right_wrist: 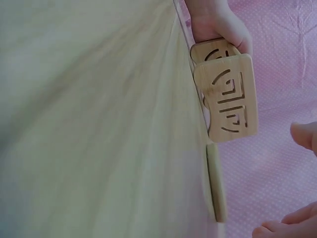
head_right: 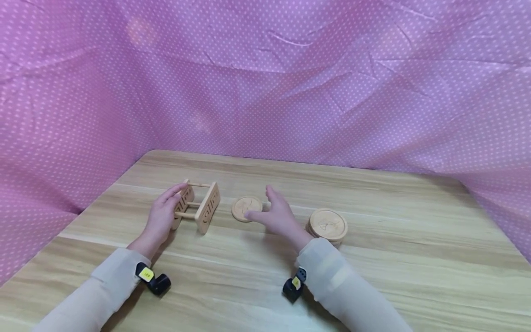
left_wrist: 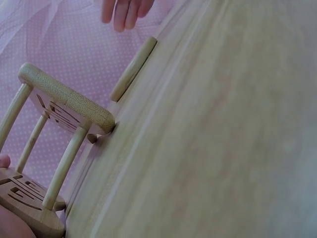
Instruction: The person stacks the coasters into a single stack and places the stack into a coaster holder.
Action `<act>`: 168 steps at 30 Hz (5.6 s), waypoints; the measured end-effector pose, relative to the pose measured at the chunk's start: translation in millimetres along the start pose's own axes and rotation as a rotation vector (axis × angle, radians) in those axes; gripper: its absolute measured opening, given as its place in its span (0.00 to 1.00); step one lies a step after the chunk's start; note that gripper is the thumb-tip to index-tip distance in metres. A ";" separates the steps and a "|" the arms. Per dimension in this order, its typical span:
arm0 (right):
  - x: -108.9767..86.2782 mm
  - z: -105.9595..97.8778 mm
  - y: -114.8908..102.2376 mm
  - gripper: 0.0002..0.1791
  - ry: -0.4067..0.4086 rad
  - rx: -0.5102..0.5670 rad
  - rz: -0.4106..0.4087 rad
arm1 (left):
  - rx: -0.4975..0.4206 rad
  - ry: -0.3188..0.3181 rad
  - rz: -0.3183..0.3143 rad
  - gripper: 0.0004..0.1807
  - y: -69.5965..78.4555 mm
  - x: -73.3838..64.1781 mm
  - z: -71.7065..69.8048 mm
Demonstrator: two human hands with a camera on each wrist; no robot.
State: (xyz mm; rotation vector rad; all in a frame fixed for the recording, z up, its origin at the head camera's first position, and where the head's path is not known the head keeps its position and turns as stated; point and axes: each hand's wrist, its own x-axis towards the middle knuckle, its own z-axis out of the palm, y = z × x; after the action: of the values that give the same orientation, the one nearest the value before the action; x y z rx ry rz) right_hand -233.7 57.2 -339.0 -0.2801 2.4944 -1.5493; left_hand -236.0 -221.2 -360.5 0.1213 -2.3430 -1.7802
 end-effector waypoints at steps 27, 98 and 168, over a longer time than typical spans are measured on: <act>28.9 33.4 12.0 0.62 -0.021 -0.200 0.082 | 0.053 0.006 -0.014 0.20 -0.8 -3.0 0.9; -0.6 -26.8 -20.6 0.57 0.160 -0.176 0.139 | 0.035 0.049 0.021 0.19 -3.1 2.9 2.6; -97.1 -124.4 50.4 0.50 0.112 -0.359 0.000 | -0.054 -0.062 -0.043 0.21 -0.2 0.6 -5.6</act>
State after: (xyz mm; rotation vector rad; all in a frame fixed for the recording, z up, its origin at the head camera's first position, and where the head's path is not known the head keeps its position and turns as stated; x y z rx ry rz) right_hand -175.5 211.6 -324.1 -0.2486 2.8526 -1.1363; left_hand -235.4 -226.7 -359.2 0.1118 -2.3494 -1.8914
